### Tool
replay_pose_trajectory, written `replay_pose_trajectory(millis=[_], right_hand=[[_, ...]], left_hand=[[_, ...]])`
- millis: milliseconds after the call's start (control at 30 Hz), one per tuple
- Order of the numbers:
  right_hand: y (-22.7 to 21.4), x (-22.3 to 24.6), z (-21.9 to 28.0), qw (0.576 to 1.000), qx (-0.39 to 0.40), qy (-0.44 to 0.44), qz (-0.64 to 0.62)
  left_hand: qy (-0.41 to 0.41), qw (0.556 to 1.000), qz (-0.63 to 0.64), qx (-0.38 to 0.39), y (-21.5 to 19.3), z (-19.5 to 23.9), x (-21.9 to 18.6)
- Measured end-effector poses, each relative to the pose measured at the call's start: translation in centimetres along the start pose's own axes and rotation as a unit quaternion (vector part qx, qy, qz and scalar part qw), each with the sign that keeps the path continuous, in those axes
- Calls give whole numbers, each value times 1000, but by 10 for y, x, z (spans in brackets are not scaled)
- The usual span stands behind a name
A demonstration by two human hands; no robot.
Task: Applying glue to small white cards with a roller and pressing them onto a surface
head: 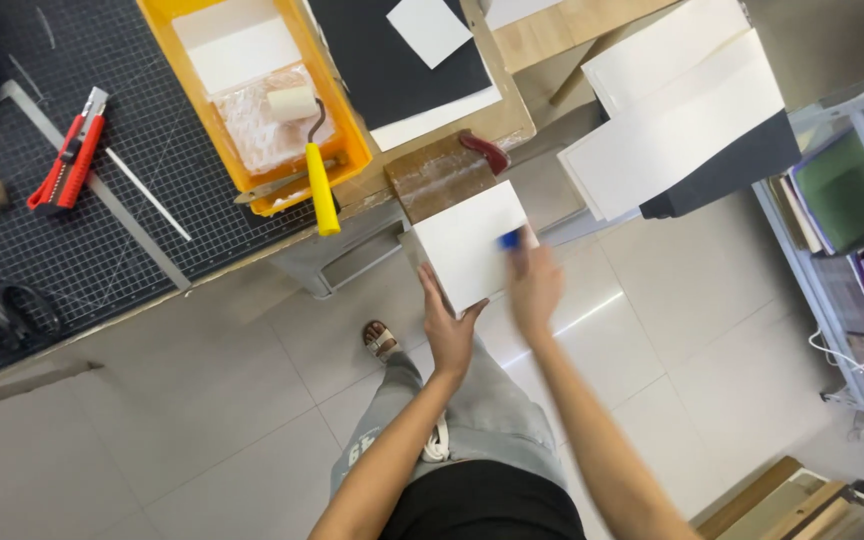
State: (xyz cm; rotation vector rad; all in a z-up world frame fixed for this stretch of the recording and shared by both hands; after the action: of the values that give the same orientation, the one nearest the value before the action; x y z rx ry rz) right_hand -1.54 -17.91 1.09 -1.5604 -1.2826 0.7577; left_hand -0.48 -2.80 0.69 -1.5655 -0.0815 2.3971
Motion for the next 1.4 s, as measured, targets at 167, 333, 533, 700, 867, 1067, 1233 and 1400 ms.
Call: replay_pose_trajectory(millis=[167, 333, 533, 700, 867, 1067, 1233, 1400], right_hand=[[4, 22, 34, 996, 8, -77, -41], [1, -65, 36, 989, -77, 113, -47], [-18, -56, 45, 978, -126, 166, -28], [-26, 25, 39, 992, -46, 71, -94], [-13, 49, 51, 994, 20, -45, -93], [-16, -27, 31, 987, -35, 121, -96], [-31, -12, 21, 935, 8, 143, -324], [17, -100, 13, 777, 107, 329, -526]], left_hand=[[47, 997, -29, -49, 13, -14, 35], [87, 991, -68, -77, 5, -4, 12], [97, 990, -68, -70, 1, -2, 0], [86, 993, -61, -57, 5, -2, 18], [109, 991, -52, -55, 11, -15, 55], [154, 972, -163, 66, -1, -1, 33], [226, 917, -330, -14, 8, 15, 10], [331, 843, -425, -11, 54, 29, -33]])
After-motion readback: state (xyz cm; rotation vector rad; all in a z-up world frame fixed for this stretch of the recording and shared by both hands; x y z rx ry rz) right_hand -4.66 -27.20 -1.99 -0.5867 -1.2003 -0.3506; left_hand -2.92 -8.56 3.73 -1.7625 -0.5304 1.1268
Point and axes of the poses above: each hand's wrist, its own z-axis away from the middle knuckle, its own y-axis out of the palm, x = y × z, the point moved 2 cm from there along -z, towards the middle knuckle, and after that the axes turned 13 degrees about -y, right-handed, at the moved point
